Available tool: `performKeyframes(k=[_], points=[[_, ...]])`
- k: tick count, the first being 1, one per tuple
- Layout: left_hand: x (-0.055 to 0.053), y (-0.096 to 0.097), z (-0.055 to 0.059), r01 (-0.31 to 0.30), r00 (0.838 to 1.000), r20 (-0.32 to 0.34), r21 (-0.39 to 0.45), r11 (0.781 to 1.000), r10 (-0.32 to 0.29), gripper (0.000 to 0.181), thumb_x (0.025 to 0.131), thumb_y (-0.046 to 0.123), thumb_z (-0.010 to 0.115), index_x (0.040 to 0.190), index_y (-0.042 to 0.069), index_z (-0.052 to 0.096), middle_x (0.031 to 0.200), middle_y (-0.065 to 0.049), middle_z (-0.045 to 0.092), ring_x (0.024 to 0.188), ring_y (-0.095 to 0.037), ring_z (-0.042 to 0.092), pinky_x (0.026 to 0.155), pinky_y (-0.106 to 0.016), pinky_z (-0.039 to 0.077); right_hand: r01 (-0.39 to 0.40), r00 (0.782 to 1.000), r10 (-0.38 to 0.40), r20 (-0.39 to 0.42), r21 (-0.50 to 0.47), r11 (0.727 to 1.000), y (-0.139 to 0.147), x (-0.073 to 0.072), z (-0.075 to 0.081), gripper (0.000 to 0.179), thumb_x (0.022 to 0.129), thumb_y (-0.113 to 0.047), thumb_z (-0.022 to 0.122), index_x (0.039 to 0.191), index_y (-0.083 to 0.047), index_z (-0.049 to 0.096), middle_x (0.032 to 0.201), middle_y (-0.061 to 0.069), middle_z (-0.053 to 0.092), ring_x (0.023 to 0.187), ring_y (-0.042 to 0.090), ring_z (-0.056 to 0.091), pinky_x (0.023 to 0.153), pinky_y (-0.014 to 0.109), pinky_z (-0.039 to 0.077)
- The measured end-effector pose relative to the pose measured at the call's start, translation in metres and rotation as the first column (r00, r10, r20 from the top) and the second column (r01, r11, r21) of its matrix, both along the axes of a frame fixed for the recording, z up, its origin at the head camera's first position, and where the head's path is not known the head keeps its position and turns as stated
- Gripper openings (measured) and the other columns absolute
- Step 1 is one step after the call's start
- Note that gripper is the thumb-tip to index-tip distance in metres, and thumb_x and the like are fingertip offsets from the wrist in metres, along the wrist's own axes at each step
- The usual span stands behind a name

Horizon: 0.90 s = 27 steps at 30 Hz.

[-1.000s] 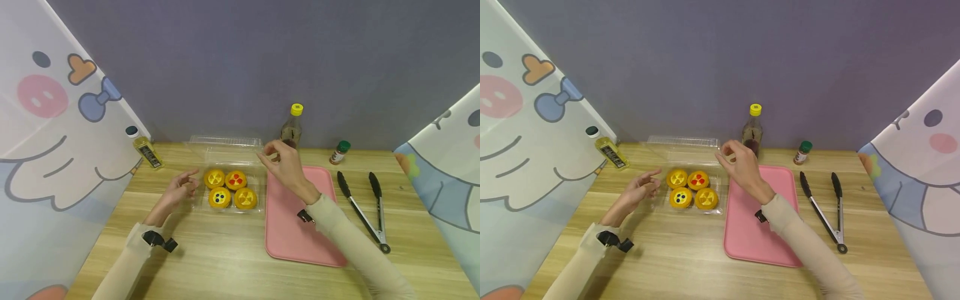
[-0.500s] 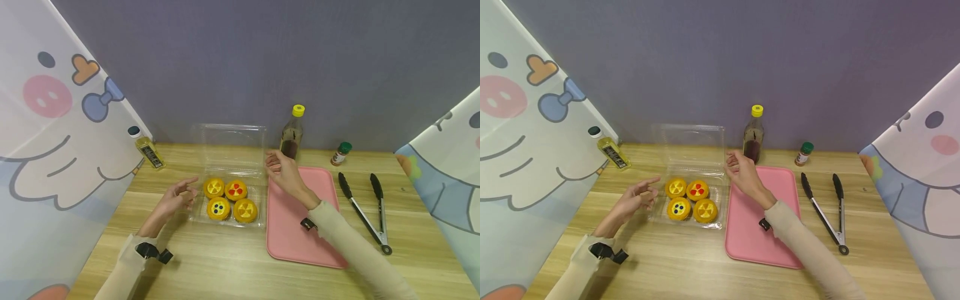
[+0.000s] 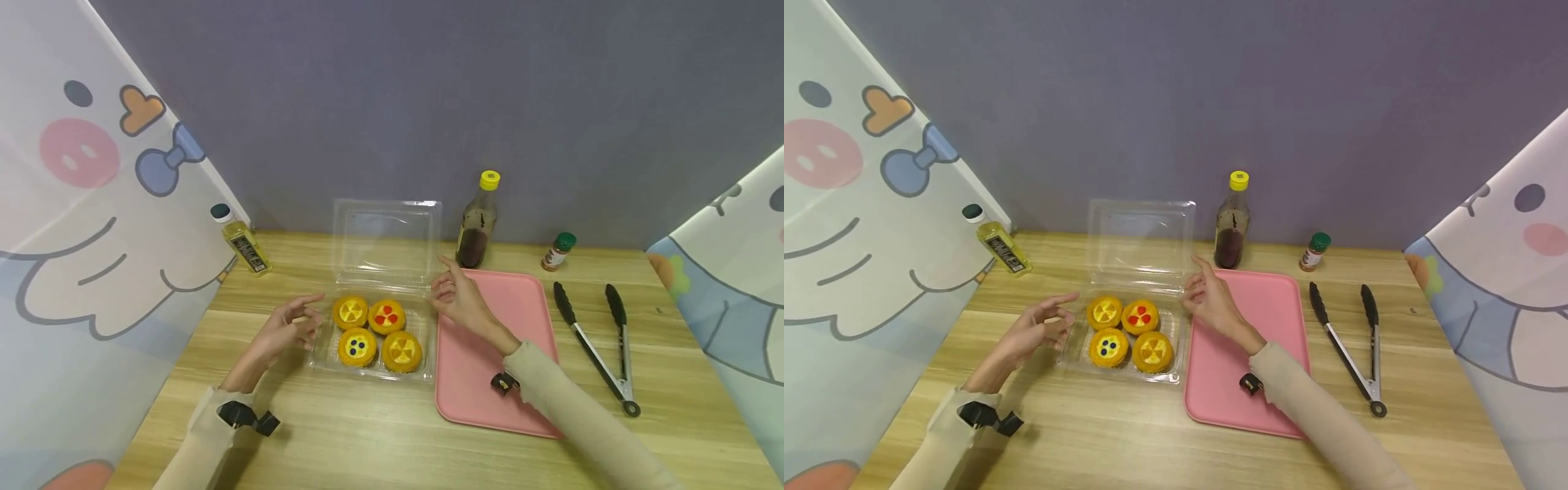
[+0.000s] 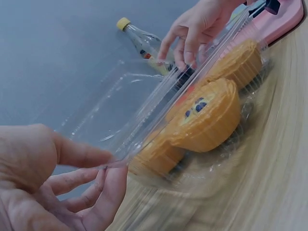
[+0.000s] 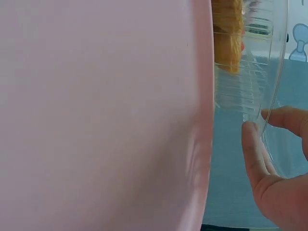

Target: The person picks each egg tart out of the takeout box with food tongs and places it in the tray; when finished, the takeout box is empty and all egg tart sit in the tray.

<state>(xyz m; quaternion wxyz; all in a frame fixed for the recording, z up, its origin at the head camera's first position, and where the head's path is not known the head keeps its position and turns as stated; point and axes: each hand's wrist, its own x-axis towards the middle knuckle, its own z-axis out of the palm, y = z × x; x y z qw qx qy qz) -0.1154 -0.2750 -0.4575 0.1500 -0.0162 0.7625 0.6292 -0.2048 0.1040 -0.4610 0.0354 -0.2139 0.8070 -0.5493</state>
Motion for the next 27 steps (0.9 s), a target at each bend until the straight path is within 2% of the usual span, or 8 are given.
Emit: performKeyframes(k=[6,8,13,17,23,27], points=[[0.001,0.0,0.003,0.019,1.0,0.003,-0.02,1.0,-0.019,0.057,0.106,0.012,0.059,0.158,0.004,0.038,0.117,-0.018,0.06,0.075,-0.012,0.064,0.065,-0.027,0.062,0.026,0.989,-0.016,0.149,-0.066,0.997,0.001,0.001,-0.001,0.091,0.083,0.017,0.073,0.16,0.004,0.027,0.118,0.033,0.064,0.098,0.035,0.069,0.083,0.019,0.061],[-0.001,0.0,0.004,0.014,1.0,-0.001,-0.031,0.999,-0.014,0.055,0.106,0.014,0.059,0.157,0.004,0.04,0.117,-0.018,0.06,0.075,-0.012,0.064,0.066,-0.027,0.062,0.038,0.982,-0.023,0.186,-0.078,0.996,0.001,0.0,-0.002,0.091,0.083,0.017,0.073,0.161,0.004,0.027,0.119,0.034,0.064,0.097,0.03,0.07,0.081,0.016,0.06],[-0.006,0.002,0.002,-0.002,0.999,-0.037,-0.059,0.998,-0.001,0.052,0.106,0.013,0.06,0.154,0.002,0.043,0.119,-0.024,0.06,0.073,-0.011,0.065,0.065,-0.026,0.062,0.035,0.96,0.011,0.28,-0.158,0.987,0.001,0.0,-0.006,0.087,0.086,0.014,0.071,0.16,0.008,0.024,0.12,0.038,0.062,0.085,0.008,0.068,0.077,0.019,0.062],[-0.009,0.002,0.0,-0.007,0.999,-0.045,-0.058,0.998,0.005,0.052,0.106,0.01,0.059,0.155,0.002,0.042,0.12,-0.027,0.059,0.072,-0.011,0.065,0.063,-0.026,0.061,0.027,0.938,0.055,0.342,-0.23,0.973,0.0,0.0,-0.009,0.083,0.089,0.013,0.068,0.159,0.013,0.024,0.117,0.036,0.063,0.079,0.001,0.068,0.077,0.027,0.066],[-0.01,0.003,-0.001,-0.012,0.999,-0.041,-0.053,0.999,0.009,0.052,0.105,0.008,0.058,0.155,0.002,0.043,0.118,-0.026,0.059,0.071,-0.012,0.064,0.062,-0.026,0.061,0.041,0.926,0.049,0.375,-0.229,0.973,0.002,-0.003,-0.011,0.08,0.091,0.009,0.071,0.158,0.011,0.028,0.114,0.029,0.066,0.079,0.002,0.071,0.079,0.031,0.067],[-0.011,0.004,0.0,-0.013,0.999,-0.046,-0.041,0.999,0.011,0.051,0.105,0.006,0.057,0.154,0.001,0.043,0.119,-0.028,0.059,0.07,-0.011,0.064,0.062,-0.025,0.061,0.047,0.94,0.021,0.34,-0.188,0.981,0.007,-0.002,-0.011,0.08,0.091,0.006,0.073,0.159,0.009,0.03,0.118,0.035,0.065,0.079,-0.001,0.07,0.075,0.024,0.065]])
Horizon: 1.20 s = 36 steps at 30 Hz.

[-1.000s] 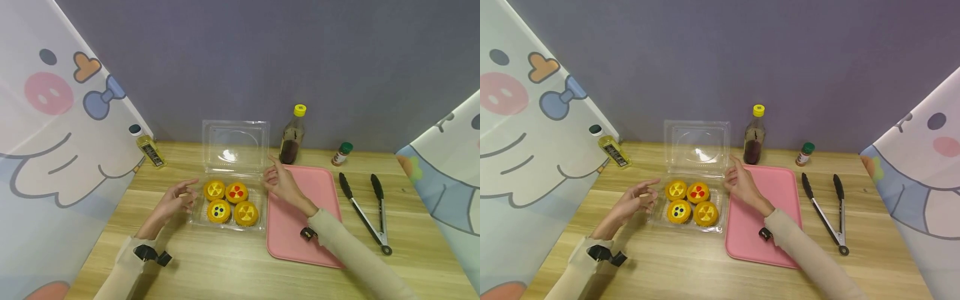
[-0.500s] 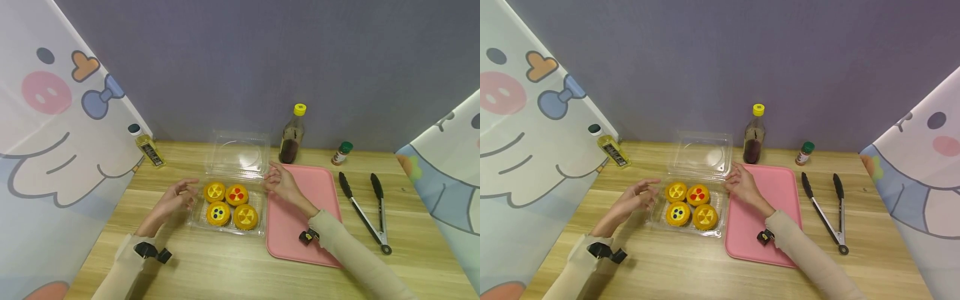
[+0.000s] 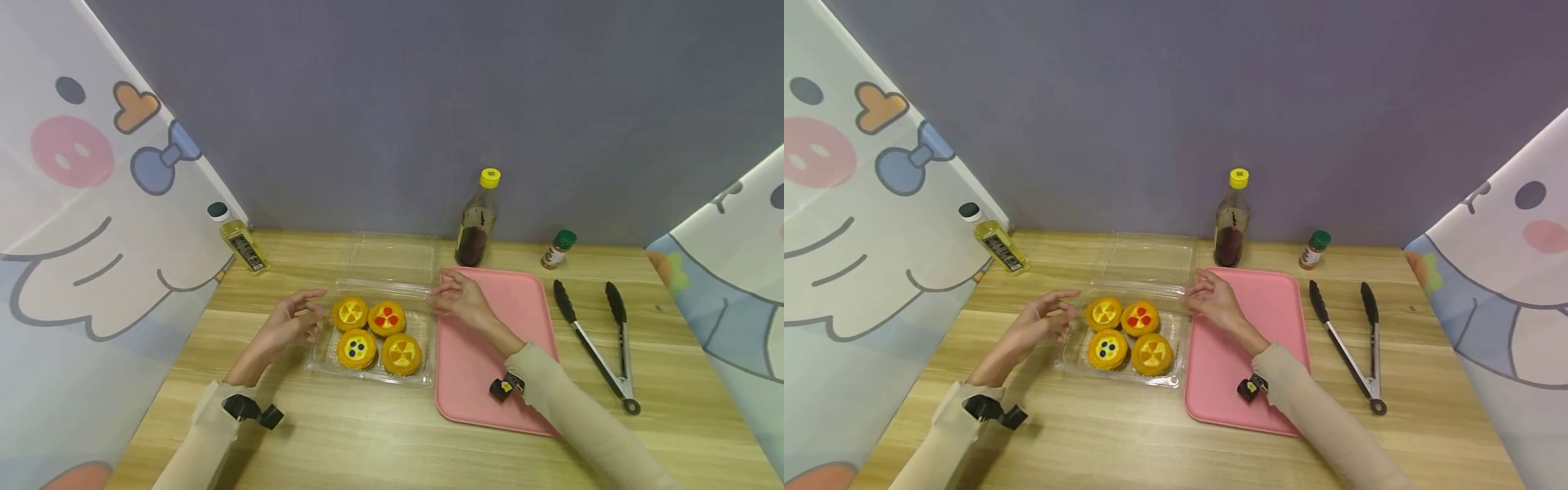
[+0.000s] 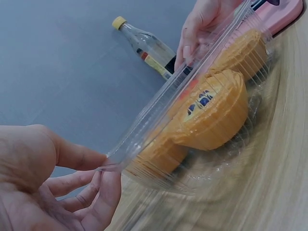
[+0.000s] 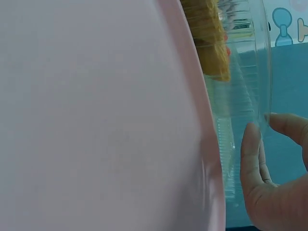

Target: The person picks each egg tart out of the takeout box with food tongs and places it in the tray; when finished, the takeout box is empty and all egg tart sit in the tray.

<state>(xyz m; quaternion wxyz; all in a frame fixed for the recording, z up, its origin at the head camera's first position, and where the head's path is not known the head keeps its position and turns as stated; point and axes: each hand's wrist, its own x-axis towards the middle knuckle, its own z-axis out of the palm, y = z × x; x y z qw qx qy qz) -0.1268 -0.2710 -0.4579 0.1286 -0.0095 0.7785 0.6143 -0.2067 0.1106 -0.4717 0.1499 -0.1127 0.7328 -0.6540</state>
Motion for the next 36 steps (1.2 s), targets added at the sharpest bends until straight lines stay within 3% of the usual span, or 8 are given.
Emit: performKeyframes(k=[5,9,15,25,31,36], points=[[0.0,0.001,0.001,0.002,1.0,-0.009,0.004,1.0,-0.002,0.051,0.105,0.004,0.056,0.154,0.001,0.043,0.119,-0.028,0.06,0.07,-0.01,0.064,0.061,-0.025,0.061,0.002,0.997,0.002,-0.083,0.043,0.999,0.011,0.006,0.007,0.08,0.092,0.004,0.074,0.158,0.008,0.03,0.12,0.039,0.064,0.08,0.001,0.07,0.076,0.03,0.065],[0.0,0.0,0.001,0.005,1.0,-0.006,0.001,1.0,-0.005,0.05,0.105,0.005,0.056,0.154,0.001,0.043,0.118,-0.027,0.06,0.07,-0.01,0.064,0.061,-0.025,0.061,0.005,0.995,0.001,-0.096,0.063,0.998,0.022,0.013,0.016,0.08,0.092,0.001,0.075,0.159,0.004,0.031,0.121,0.036,0.064,0.084,0.005,0.071,0.08,0.041,0.067],[-0.004,0.0,0.001,0.0,1.0,0.008,-0.006,1.0,0.0,0.049,0.106,0.008,0.055,0.154,0.003,0.043,0.116,-0.023,0.061,0.07,-0.011,0.063,0.062,-0.027,0.061,0.022,0.992,-0.004,-0.126,0.139,0.99,0.042,0.024,0.026,0.08,0.092,-0.007,0.079,0.159,-0.002,0.035,0.121,0.03,0.066,0.087,0.008,0.072,0.078,0.046,0.067],[-0.018,0.004,-0.001,-0.026,0.999,0.02,0.007,1.0,0.026,0.045,0.108,0.011,0.055,0.152,0.004,0.047,0.113,-0.016,0.061,0.071,-0.01,0.062,0.062,-0.023,0.058,0.063,0.975,-0.017,-0.222,0.2,0.978,0.093,0.052,0.03,0.074,0.093,-0.004,0.077,0.156,-0.003,0.039,0.116,0.024,0.067,0.089,0.005,0.07,0.074,0.03,0.066],[-0.027,0.006,-0.002,-0.036,0.999,0.012,0.019,0.999,0.036,0.044,0.107,0.007,0.053,0.15,0.001,0.048,0.111,-0.013,0.063,0.072,-0.011,0.063,0.062,-0.023,0.059,0.125,0.961,-0.038,-0.275,0.306,0.944,0.131,0.071,0.034,0.071,0.093,-0.007,0.077,0.155,-0.004,0.042,0.113,0.005,0.07,0.09,0.002,0.069,0.077,0.019,0.06],[-0.032,0.007,-0.002,-0.051,0.999,0.003,0.022,0.998,0.051,0.042,0.106,0.007,0.055,0.147,-0.001,0.05,0.108,-0.009,0.063,0.07,-0.009,0.061,0.061,-0.022,0.058,0.164,0.958,-0.062,-0.281,0.354,0.921,0.165,0.082,0.034,0.07,0.095,-0.003,0.074,0.154,0.005,0.038,0.111,-0.014,0.07,0.09,-0.003,0.067,0.071,0.019,0.06]])
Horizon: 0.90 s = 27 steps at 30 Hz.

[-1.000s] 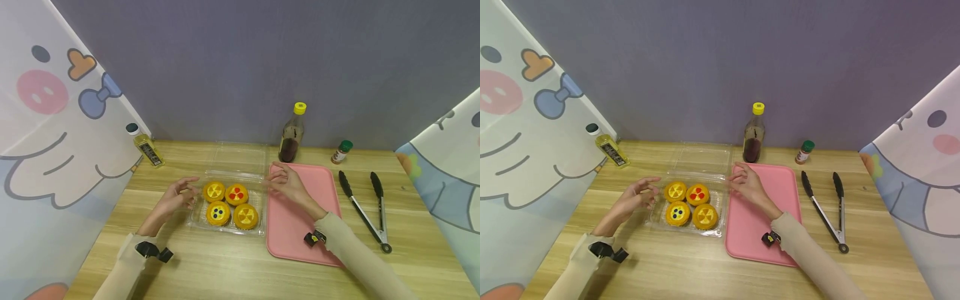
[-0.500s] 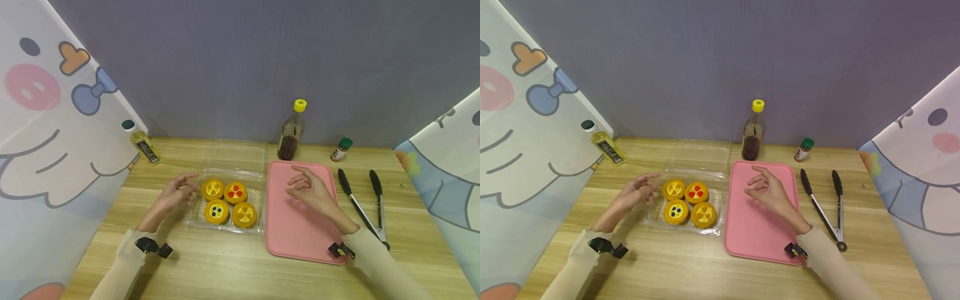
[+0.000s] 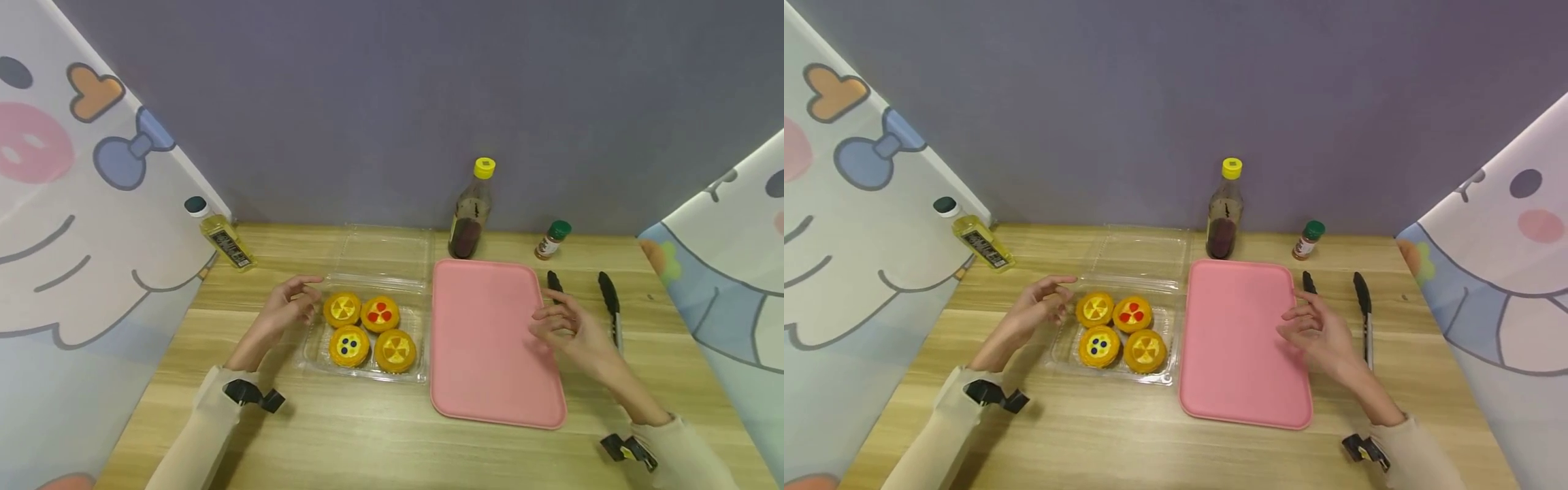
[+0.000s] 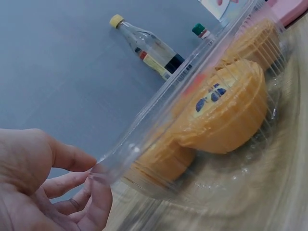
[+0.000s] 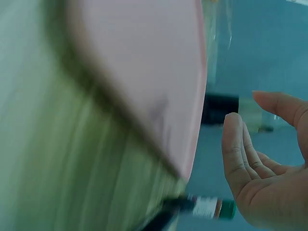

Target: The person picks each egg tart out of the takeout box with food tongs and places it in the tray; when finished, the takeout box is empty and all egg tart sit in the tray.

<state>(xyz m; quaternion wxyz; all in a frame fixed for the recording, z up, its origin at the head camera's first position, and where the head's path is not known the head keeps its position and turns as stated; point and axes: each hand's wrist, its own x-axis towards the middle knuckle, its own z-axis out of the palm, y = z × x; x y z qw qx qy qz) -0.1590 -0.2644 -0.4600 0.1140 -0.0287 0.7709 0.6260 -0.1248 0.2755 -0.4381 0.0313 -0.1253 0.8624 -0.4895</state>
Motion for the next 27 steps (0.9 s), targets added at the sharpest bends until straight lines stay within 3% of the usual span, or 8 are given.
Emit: performKeyframes(k=[6,13,18,21,23,25,27], points=[[-0.001,-0.001,0.0,0.002,1.0,-0.009,0.017,1.0,-0.002,0.042,0.106,0.008,0.056,0.146,-0.003,0.05,0.106,-0.008,0.062,0.068,-0.009,0.059,0.058,-0.021,0.056,0.077,0.996,-0.073,-0.044,0.087,0.993,0.04,0.01,-0.005,0.071,0.093,-0.003,0.076,0.154,0.004,0.04,0.109,-0.03,0.067,0.088,-0.008,0.066,0.064,0.021,0.06],[-0.003,-0.002,0.0,0.01,1.0,-0.005,-0.006,1.0,-0.01,0.04,0.107,0.008,0.055,0.146,-0.001,0.052,0.109,-0.011,0.061,0.068,-0.01,0.059,0.058,-0.023,0.057,0.18,0.98,-0.192,0.046,0.183,0.966,0.073,0.018,-0.006,0.08,0.096,-0.013,0.076,0.156,0.011,0.03,0.104,-0.038,0.058,0.085,-0.015,0.059,0.062,0.02,0.059],[-0.003,-0.004,-0.001,0.019,1.0,-0.002,-0.019,1.0,-0.019,0.04,0.106,0.008,0.055,0.145,-0.001,0.051,0.107,-0.01,0.061,0.067,-0.01,0.059,0.057,-0.023,0.057,0.255,0.951,-0.291,0.104,0.265,0.93,0.086,0.021,-0.009,0.085,0.095,-0.025,0.078,0.155,0.012,0.031,0.097,-0.039,0.052,0.079,-0.016,0.054,0.059,0.021,0.057],[-0.004,-0.004,0.0,0.026,1.0,0.004,-0.023,0.999,-0.026,0.04,0.106,0.007,0.055,0.145,-0.001,0.051,0.107,-0.009,0.061,0.067,-0.01,0.058,0.056,-0.023,0.057,0.282,0.935,-0.338,0.109,0.347,0.894,0.092,0.021,-0.011,0.091,0.093,-0.034,0.08,0.156,0.01,0.031,0.1,-0.025,0.057,0.078,-0.019,0.049,0.059,0.018,0.052],[-0.005,-0.004,0.0,0.032,0.999,0.01,-0.023,0.999,-0.032,0.039,0.106,0.007,0.055,0.144,-0.001,0.05,0.107,-0.009,0.06,0.067,-0.01,0.058,0.056,-0.023,0.057,0.293,0.925,-0.363,0.113,0.399,0.869,0.094,0.02,-0.013,0.095,0.092,-0.04,0.08,0.156,0.01,0.031,0.107,-0.006,0.063,0.077,-0.018,0.047,0.059,0.017,0.05],[-0.006,-0.004,0.001,0.039,0.999,0.016,-0.024,0.999,-0.039,0.039,0.106,0.007,0.055,0.144,-0.001,0.05,0.106,-0.009,0.06,0.067,-0.011,0.058,0.056,-0.023,0.057,0.282,0.919,-0.371,0.13,0.438,0.854,0.096,0.018,-0.014,0.1,0.092,-0.044,0.079,0.156,0.013,0.028,0.114,0.015,0.062,0.079,-0.01,0.051,0.059,0.019,0.05],[-0.007,-0.004,0.001,0.049,0.999,0.022,-0.027,0.998,-0.049,0.04,0.106,0.007,0.055,0.144,-0.001,0.05,0.106,-0.009,0.06,0.068,-0.012,0.058,0.056,-0.024,0.057,0.26,0.917,-0.369,0.155,0.469,0.844,0.097,0.015,-0.017,0.106,0.092,-0.049,0.077,0.156,0.016,0.024,0.119,0.028,0.059,0.084,0.005,0.058,0.06,0.021,0.049]])
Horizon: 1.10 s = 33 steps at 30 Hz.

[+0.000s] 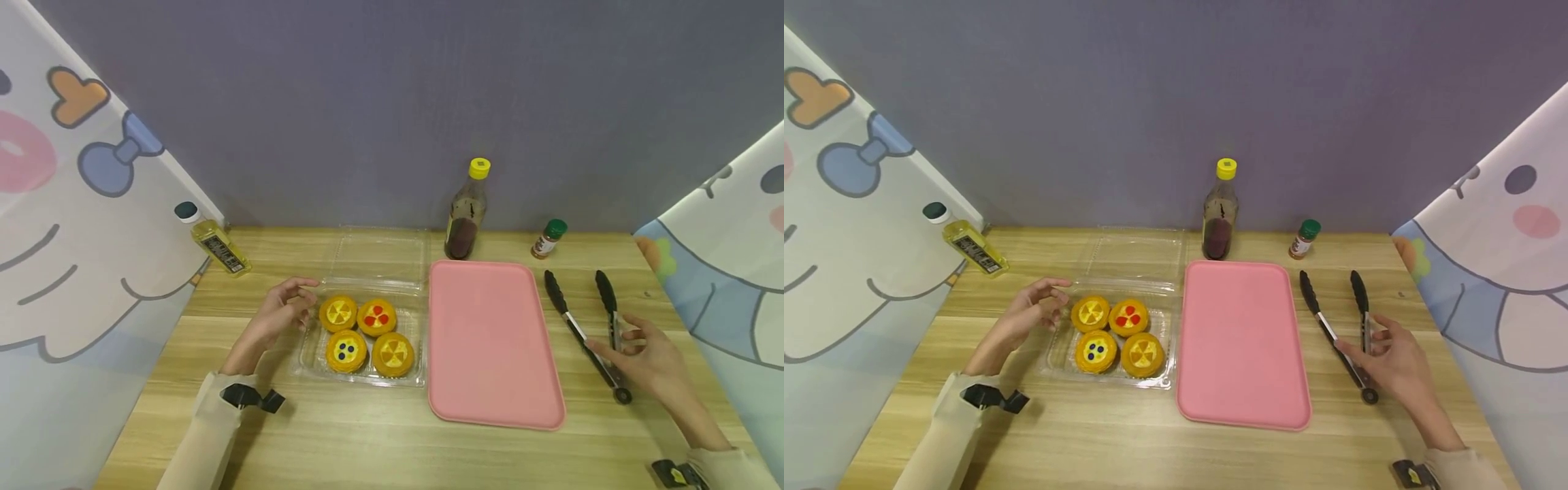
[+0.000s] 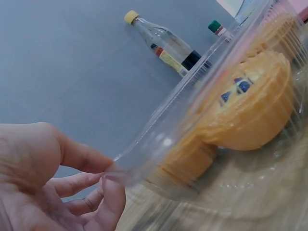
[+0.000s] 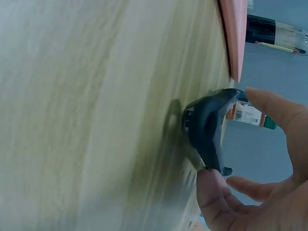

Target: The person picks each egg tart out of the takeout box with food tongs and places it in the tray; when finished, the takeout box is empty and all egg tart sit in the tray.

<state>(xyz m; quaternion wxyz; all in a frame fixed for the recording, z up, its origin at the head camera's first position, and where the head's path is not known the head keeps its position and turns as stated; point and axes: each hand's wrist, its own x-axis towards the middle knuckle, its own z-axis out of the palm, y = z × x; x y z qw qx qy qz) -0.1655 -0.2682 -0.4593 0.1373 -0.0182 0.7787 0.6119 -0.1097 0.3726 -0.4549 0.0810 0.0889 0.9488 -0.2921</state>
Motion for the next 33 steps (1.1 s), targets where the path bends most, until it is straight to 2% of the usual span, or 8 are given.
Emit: performKeyframes(k=[3,5,8,14,20,23,28,33], points=[[0.001,-0.001,0.001,0.01,1.0,0.006,-0.002,1.0,-0.01,0.04,0.106,0.006,0.055,0.144,-0.002,0.049,0.105,-0.009,0.059,0.068,-0.012,0.059,0.056,-0.025,0.058,-0.03,0.999,0.029,0.039,0.029,0.999,-0.001,-0.005,-0.003,0.115,0.092,-0.055,0.075,0.156,0.021,0.016,0.123,0.037,0.056,0.096,0.035,0.062,0.066,0.029,0.053],[0.002,-0.001,0.001,0.012,1.0,0.009,0.0,1.0,-0.012,0.04,0.106,0.006,0.055,0.145,-0.001,0.048,0.105,-0.009,0.059,0.068,-0.012,0.059,0.056,-0.025,0.058,-0.044,0.997,0.041,0.06,0.053,0.998,-0.002,-0.008,-0.004,0.12,0.091,-0.059,0.073,0.156,0.021,0.011,0.126,0.041,0.053,0.105,0.048,0.059,0.07,0.04,0.056],[0.003,-0.002,0.001,0.016,1.0,0.012,0.009,1.0,-0.016,0.04,0.106,0.006,0.055,0.145,-0.001,0.048,0.105,-0.008,0.059,0.069,-0.012,0.06,0.057,-0.026,0.059,-0.051,0.995,0.044,0.089,0.086,0.995,-0.005,-0.01,-0.005,0.127,0.09,-0.065,0.07,0.155,0.023,0.006,0.133,0.048,0.043,0.108,0.055,0.054,0.076,0.057,0.056],[0.003,-0.002,0.001,0.034,0.999,0.002,0.022,0.999,-0.034,0.041,0.105,0.005,0.055,0.145,-0.003,0.047,0.104,-0.007,0.059,0.069,-0.012,0.061,0.057,-0.026,0.06,-0.032,0.994,0.019,0.106,0.125,0.992,-0.01,-0.011,-0.006,0.13,0.088,-0.07,0.069,0.155,0.023,0.008,0.142,0.058,0.026,0.116,0.067,0.044,0.085,0.074,0.048],[0.003,-0.004,0.001,0.036,0.999,0.004,0.026,0.999,-0.036,0.041,0.105,0.004,0.054,0.145,-0.003,0.047,0.104,-0.007,0.058,0.068,-0.012,0.059,0.057,-0.026,0.06,0.004,0.996,-0.018,0.088,0.154,0.988,-0.014,-0.012,-0.007,0.129,0.088,-0.071,0.069,0.155,0.022,0.01,0.141,0.055,0.028,0.116,0.069,0.043,0.085,0.075,0.048],[0.003,-0.004,0.001,0.035,0.999,0.007,0.027,0.999,-0.035,0.041,0.105,0.003,0.054,0.145,-0.002,0.048,0.103,-0.007,0.058,0.068,-0.012,0.059,0.057,-0.026,0.06,0.018,0.998,-0.028,0.057,0.158,0.987,-0.015,-0.011,-0.008,0.127,0.087,-0.07,0.071,0.153,0.023,0.016,0.139,0.053,0.033,0.115,0.066,0.045,0.084,0.073,0.049],[0.003,-0.005,0.0,0.04,0.999,0.008,0.018,0.999,-0.04,0.04,0.106,0.004,0.054,0.146,-0.001,0.048,0.106,-0.009,0.058,0.069,-0.012,0.06,0.058,-0.026,0.06,0.018,1.0,-0.021,0.019,0.148,0.989,-0.012,-0.008,-0.01,0.124,0.086,-0.069,0.073,0.15,0.025,0.024,0.138,0.05,0.04,0.114,0.061,0.049,0.082,0.069,0.05],[0.004,-0.006,0.0,0.046,0.999,0.009,0.009,0.999,-0.046,0.04,0.107,0.006,0.054,0.146,0.0,0.048,0.108,-0.012,0.057,0.07,-0.012,0.061,0.058,-0.026,0.06,0.013,1.0,-0.015,0.016,0.131,0.991,-0.007,-0.004,-0.011,0.119,0.087,-0.067,0.073,0.15,0.024,0.028,0.141,0.048,0.042,0.118,0.06,0.049,0.085,0.068,0.05]])
